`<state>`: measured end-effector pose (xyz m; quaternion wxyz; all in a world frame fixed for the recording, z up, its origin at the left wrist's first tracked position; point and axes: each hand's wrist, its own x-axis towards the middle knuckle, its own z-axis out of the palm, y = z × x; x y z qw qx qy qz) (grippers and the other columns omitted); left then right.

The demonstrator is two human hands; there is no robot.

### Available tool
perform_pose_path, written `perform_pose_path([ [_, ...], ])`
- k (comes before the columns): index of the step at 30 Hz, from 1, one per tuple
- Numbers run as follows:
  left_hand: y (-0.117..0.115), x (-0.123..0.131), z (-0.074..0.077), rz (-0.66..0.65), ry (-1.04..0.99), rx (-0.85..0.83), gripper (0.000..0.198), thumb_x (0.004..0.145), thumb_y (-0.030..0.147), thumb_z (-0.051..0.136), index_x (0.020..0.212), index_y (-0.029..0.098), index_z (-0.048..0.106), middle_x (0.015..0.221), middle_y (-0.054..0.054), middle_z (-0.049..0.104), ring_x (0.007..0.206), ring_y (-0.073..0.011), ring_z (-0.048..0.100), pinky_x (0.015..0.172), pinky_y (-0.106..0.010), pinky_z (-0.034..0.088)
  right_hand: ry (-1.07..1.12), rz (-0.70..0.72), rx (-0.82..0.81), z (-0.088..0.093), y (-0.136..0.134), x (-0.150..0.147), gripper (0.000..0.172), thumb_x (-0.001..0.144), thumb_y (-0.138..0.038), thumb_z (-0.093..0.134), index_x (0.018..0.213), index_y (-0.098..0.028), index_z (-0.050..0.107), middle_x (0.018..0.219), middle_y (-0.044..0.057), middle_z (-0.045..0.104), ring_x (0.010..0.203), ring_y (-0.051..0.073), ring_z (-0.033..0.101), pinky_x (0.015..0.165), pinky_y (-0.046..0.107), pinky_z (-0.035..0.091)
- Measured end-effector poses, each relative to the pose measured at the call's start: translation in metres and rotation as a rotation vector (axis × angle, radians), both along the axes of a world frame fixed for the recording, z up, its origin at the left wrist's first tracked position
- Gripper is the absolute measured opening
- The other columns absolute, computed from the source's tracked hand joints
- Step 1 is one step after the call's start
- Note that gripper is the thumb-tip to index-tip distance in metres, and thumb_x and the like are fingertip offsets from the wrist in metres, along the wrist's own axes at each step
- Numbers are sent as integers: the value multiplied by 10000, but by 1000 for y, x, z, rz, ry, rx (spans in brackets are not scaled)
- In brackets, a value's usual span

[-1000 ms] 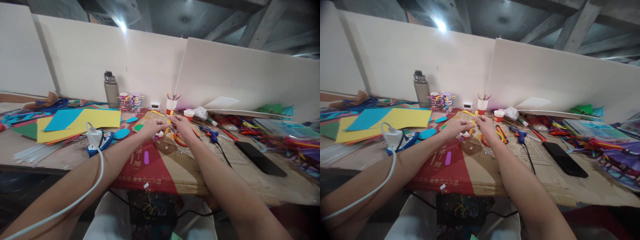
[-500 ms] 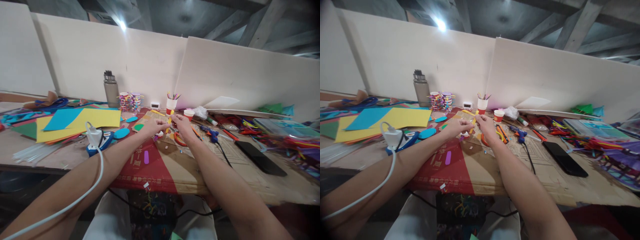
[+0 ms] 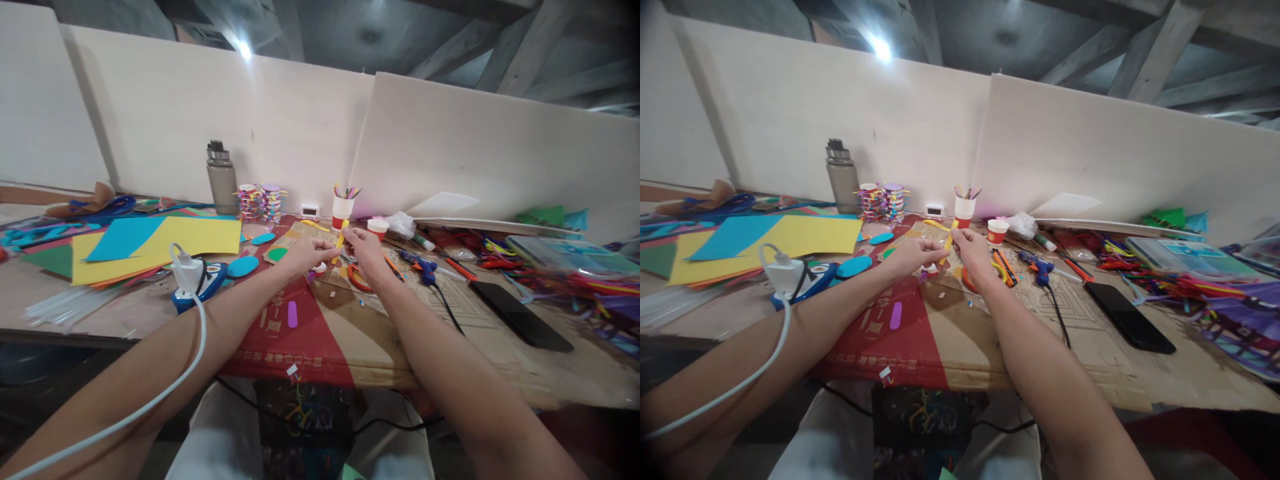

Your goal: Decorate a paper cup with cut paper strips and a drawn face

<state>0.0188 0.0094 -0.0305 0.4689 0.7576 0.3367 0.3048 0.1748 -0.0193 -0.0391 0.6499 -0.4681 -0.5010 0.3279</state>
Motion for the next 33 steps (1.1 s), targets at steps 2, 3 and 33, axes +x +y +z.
perform_pose_path([
  [2,-2,0,2,12,8,-14,431,654,575,727,726,155,665,739,-44,719,557,-87,486,524,-224,324,4,8,4,0,0,0,438,663,-616,706,605,-206,565,551,-36,470,517,91,364,512,267,271],
  [3,-2,1,3,16,14,-18,435,646,577,731,716,155,659,742,-45,720,554,-86,483,520,-224,321,2,13,5,0,0,0,436,665,-615,706,606,-207,563,548,-38,467,514,90,361,509,267,266],
  [33,0,0,-2,-66,64,23,308,703,488,704,710,181,685,722,-31,731,541,-111,548,502,-222,359,204,-72,143,12,-2,9,213,579,-344,754,644,-197,614,553,-63,503,534,81,378,537,234,318],
])
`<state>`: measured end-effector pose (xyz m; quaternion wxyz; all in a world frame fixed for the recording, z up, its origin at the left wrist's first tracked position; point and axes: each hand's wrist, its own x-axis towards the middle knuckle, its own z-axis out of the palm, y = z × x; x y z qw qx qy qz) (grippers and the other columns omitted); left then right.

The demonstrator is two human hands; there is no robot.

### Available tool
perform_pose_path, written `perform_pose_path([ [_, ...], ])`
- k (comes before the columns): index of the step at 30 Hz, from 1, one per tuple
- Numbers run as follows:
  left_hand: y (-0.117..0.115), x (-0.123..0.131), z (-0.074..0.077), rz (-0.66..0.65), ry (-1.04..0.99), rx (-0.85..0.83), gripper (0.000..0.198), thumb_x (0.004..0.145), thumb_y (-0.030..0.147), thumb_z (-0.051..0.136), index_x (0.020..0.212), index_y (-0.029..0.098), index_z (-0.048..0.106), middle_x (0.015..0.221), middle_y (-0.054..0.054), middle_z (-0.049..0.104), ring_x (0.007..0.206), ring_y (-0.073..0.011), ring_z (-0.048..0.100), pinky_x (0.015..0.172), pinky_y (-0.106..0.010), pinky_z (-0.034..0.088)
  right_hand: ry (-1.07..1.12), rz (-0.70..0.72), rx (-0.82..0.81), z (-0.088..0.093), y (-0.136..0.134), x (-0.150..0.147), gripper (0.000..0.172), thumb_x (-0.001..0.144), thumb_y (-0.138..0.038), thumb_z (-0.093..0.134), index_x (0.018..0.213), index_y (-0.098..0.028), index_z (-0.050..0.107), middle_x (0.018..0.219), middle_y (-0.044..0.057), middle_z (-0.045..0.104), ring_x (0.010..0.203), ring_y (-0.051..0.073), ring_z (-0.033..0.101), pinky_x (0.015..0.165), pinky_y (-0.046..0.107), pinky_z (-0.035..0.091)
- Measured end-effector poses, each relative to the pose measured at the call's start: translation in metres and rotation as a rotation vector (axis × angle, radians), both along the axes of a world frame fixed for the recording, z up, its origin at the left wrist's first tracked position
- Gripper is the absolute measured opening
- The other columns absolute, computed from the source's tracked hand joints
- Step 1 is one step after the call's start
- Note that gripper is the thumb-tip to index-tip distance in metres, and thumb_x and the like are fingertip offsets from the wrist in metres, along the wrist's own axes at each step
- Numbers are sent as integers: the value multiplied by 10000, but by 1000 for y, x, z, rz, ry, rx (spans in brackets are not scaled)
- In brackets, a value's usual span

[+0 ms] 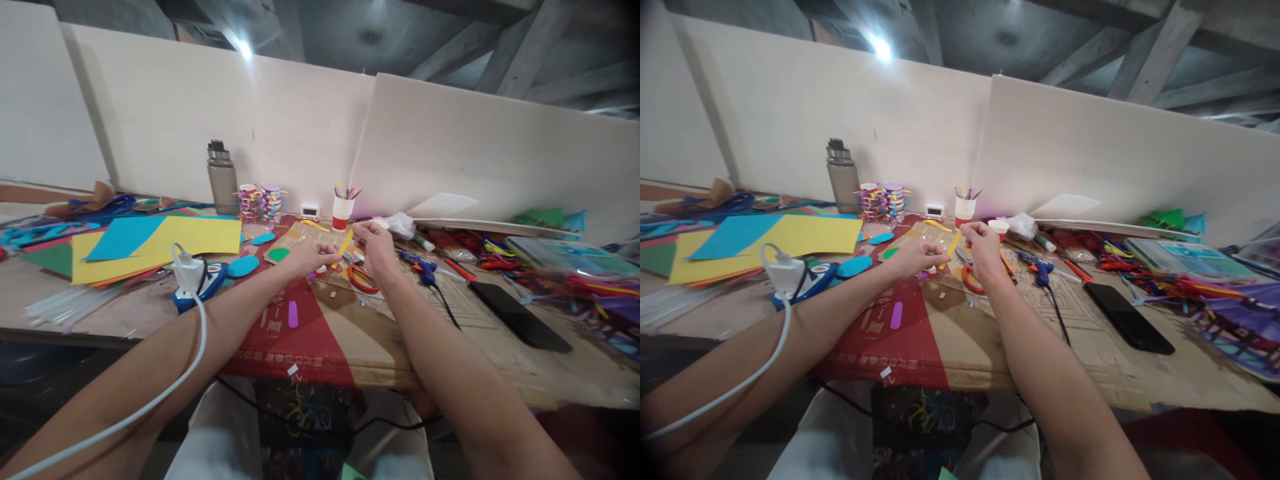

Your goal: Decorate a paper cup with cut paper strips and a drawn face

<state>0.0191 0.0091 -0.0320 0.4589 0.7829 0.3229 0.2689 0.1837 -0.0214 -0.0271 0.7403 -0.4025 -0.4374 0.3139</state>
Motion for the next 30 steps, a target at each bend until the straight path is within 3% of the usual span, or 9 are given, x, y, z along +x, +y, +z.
perform_pose_path([
  [7,5,1,-7,-32,-32,39,298,729,487,680,691,191,700,679,-21,713,513,-107,522,472,-220,332,-27,-27,0,-3,2,1,179,606,-327,726,645,-199,609,557,-63,495,540,86,382,549,244,316],
  [12,-1,-1,-1,-66,-73,28,304,728,496,687,736,197,740,709,-15,708,539,-108,533,509,-223,370,-49,6,-3,-2,0,-1,200,617,-358,732,656,-200,615,568,-59,500,544,88,381,548,243,319],
  [22,-7,0,12,71,-283,12,480,738,610,653,887,165,750,918,-72,734,854,-189,628,654,-252,418,-88,60,-1,2,-8,-11,195,611,-353,745,638,-200,628,565,-55,505,546,90,371,555,252,308],
  [30,-11,-1,18,31,-194,4,401,688,555,716,705,155,726,665,-27,682,602,-110,522,555,-232,371,-90,82,-10,1,-13,-19,228,593,-360,773,638,-194,624,561,-63,496,546,86,372,545,250,300],
])
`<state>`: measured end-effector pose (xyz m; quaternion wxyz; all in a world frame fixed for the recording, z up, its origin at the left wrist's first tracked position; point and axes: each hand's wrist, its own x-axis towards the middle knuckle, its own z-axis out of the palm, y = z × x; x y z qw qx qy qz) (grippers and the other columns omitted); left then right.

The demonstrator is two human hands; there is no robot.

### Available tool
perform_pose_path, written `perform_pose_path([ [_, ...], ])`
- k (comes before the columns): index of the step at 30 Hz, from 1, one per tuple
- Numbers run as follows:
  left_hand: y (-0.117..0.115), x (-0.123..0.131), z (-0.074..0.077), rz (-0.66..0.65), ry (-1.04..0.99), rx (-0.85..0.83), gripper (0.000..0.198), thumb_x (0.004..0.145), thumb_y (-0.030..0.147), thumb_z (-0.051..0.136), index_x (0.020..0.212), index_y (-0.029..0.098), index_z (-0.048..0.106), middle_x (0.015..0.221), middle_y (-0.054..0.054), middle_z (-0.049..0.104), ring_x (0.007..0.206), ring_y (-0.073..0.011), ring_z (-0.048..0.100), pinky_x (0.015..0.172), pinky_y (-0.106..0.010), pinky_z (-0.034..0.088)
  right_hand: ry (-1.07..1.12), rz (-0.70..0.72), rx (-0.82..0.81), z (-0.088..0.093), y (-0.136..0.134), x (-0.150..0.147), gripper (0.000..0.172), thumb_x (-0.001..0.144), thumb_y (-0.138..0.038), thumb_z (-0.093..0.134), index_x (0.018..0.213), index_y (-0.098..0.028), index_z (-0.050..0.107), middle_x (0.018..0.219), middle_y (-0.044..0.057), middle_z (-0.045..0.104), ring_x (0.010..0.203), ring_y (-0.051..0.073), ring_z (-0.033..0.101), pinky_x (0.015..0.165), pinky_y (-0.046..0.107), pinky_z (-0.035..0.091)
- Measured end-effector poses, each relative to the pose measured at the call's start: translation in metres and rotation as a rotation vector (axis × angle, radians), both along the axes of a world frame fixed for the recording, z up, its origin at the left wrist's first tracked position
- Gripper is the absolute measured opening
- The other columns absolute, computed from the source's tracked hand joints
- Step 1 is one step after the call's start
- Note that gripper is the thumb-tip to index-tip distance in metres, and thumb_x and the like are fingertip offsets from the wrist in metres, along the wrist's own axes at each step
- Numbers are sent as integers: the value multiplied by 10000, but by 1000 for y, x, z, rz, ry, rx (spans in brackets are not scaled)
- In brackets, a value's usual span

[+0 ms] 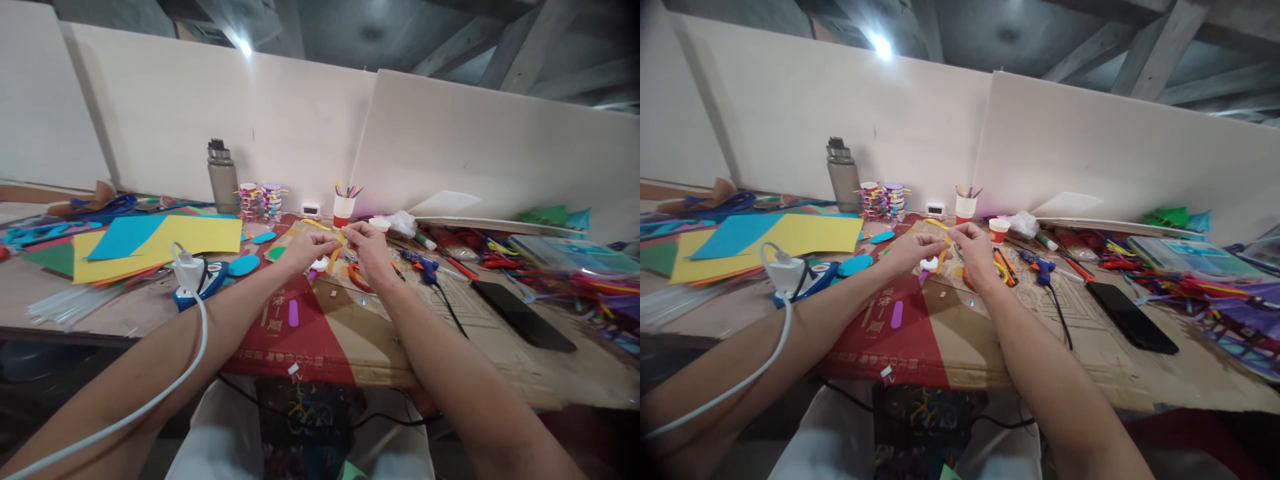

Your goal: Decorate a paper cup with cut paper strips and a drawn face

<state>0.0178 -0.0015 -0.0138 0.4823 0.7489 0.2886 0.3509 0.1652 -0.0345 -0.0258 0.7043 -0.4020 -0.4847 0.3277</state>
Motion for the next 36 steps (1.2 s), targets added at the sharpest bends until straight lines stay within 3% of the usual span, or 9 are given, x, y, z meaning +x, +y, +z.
perform_pose_path([
  [6,3,-2,-3,-3,-33,-3,338,722,491,707,670,157,721,667,-41,690,561,-100,469,536,-238,342,-159,-1,-77,6,1,12,292,738,-487,661,723,-197,624,672,-23,586,572,96,453,550,242,358],
  [8,8,-3,-7,15,-79,-34,308,723,462,709,661,160,718,679,-43,701,558,-99,462,534,-239,338,-373,-92,-92,11,0,26,293,824,-475,564,763,-196,631,750,7,636,639,117,519,588,251,393],
  [11,18,-4,-13,64,-171,-165,277,689,428,744,634,161,692,705,-54,716,571,-107,499,549,-245,365,-880,-308,-179,13,-5,49,140,794,-330,626,754,-196,637,732,23,654,673,146,555,627,273,402],
  [14,27,-6,-18,97,-236,-266,273,657,411,771,676,150,694,740,-68,726,633,-127,564,599,-255,404,-1311,-257,-487,7,-10,60,126,698,-273,739,751,-200,651,726,58,682,663,186,597,593,286,401],
  [17,33,-8,-19,155,-274,-304,268,641,388,782,704,144,689,754,-68,731,649,-125,579,604,-251,391,-1514,-184,-655,-1,-12,55,227,634,-150,762,843,-187,682,874,122,727,790,245,661,620,292,426],
  [22,35,-10,-16,196,-308,-342,275,607,368,797,712,143,678,743,-69,732,641,-121,581,580,-242,356,-1486,-223,-703,-4,-10,46,365,686,-157,721,1044,-142,654,1005,194,721,851,277,685,625,295,444],
  [26,36,-13,-13,197,-378,-330,233,597,345,761,696,142,701,764,-73,731,690,-133,600,594,-239,370,-1194,-265,-594,-1,-6,50,377,768,-261,683,1128,-178,610,881,114,712,699,207,646,584,285,456],
  [31,37,-15,-7,196,-473,-357,179,561,292,741,654,154,676,796,-71,730,780,-152,624,643,-236,411,-465,45,-243,3,-8,39,458,723,-285,667,1167,-226,572,710,-57,546,517,98,491,528,278,511],
  [36,39,-20,0,161,-588,-420,107,562,219,664,635,167,605,829,-67,734,815,-164,637,650,-239,444,-529,218,-197,7,-20,22,442,697,-250,698,1121,-240,574,786,-36,577,688,123,580,599,249,535],
])
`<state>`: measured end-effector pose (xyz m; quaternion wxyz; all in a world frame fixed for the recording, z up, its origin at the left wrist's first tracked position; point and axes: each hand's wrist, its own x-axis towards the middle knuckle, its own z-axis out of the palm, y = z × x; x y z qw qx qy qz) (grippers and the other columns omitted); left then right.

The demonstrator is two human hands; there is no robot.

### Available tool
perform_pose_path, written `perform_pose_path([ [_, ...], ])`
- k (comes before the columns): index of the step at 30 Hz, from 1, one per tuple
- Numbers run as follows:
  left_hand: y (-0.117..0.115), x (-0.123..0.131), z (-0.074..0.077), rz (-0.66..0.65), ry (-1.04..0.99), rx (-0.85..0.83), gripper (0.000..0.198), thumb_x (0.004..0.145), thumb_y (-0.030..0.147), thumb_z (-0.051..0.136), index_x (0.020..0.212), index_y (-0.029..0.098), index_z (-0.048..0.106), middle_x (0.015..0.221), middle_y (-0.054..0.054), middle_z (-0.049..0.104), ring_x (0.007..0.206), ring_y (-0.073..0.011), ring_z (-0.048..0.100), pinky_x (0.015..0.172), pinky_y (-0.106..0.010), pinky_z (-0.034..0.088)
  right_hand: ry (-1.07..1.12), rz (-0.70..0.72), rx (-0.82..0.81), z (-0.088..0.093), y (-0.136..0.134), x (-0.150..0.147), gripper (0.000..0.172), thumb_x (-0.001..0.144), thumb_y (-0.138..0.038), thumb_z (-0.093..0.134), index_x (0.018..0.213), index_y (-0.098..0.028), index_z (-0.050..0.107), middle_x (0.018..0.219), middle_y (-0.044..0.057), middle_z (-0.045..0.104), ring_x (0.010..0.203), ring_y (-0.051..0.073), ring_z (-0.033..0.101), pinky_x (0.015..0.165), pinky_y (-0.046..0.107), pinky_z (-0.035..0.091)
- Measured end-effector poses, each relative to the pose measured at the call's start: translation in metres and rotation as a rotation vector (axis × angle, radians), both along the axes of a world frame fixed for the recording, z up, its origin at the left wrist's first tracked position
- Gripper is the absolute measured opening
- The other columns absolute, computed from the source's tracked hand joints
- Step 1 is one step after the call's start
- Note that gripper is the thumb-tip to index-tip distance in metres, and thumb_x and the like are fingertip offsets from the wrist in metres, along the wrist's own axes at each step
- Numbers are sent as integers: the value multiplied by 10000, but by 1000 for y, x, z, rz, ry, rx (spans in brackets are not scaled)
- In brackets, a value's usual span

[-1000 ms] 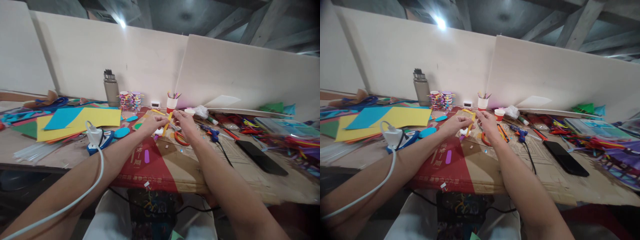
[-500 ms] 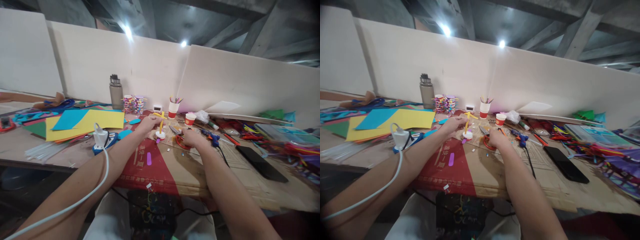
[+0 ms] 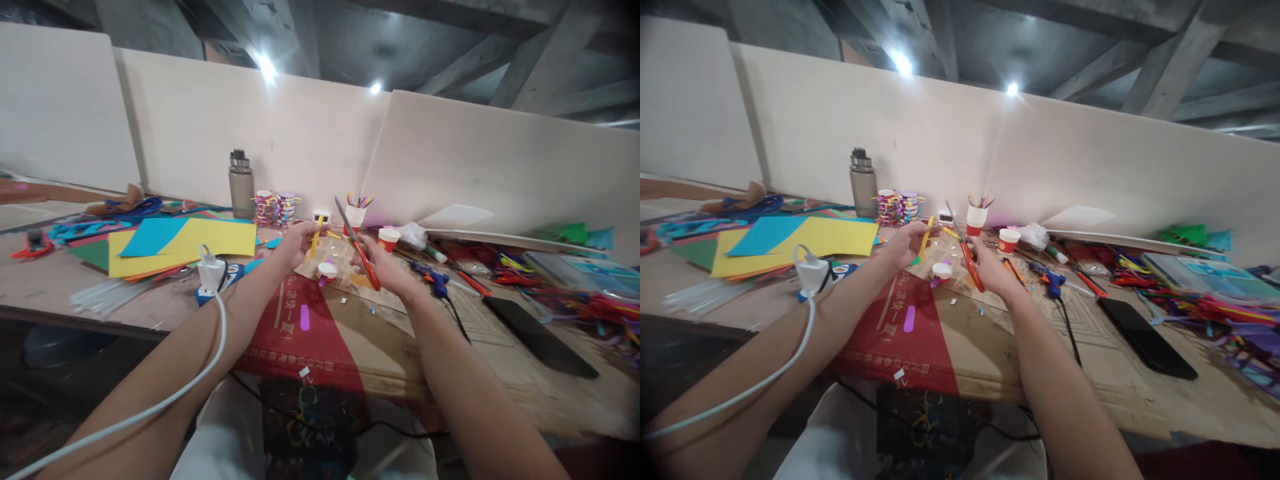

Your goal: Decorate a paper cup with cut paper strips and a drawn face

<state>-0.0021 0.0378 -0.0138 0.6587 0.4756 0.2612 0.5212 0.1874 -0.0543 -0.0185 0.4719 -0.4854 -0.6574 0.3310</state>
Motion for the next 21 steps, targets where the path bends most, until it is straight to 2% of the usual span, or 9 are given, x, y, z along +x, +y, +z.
perform_pose_path([
  [2,1,-2,2,0,-13,21,96,565,210,639,627,166,580,861,-69,737,842,-161,641,635,-227,440,-25,21,-37,3,-5,-4,361,702,-298,728,1028,-237,582,788,-25,589,682,130,592,576,243,529],
  [4,1,-3,3,10,-23,52,95,560,207,620,620,167,558,875,-64,737,873,-163,649,625,-216,434,3,78,-91,6,-9,-7,300,734,-413,725,912,-233,564,710,-39,553,588,118,558,531,252,527],
  [7,1,-3,3,32,-34,89,98,563,217,597,616,169,530,879,-56,732,915,-169,661,641,-211,435,55,170,-146,9,-14,-9,380,777,-588,653,820,-231,529,624,-52,503,463,100,486,440,260,500],
  [9,1,-3,3,40,-38,102,104,573,223,589,614,171,509,871,-43,724,913,-164,663,654,-213,439,78,201,-171,9,-16,-10,428,778,-646,626,802,-228,535,601,-45,513,432,103,482,397,252,465],
  [15,5,-2,0,17,-63,152,142,587,214,618,670,177,508,720,17,644,738,-113,632,612,-208,439,111,240,-213,8,-19,-9,447,764,-663,639,745,-231,525,568,-39,544,397,116,491,365,255,421],
  [21,4,-3,-1,22,-33,145,123,603,199,626,676,160,535,748,-3,660,652,-99,621,543,-199,419,81,271,-173,7,-18,-5,428,810,-642,608,753,-222,545,603,-33,558,413,111,516,399,257,448],
])
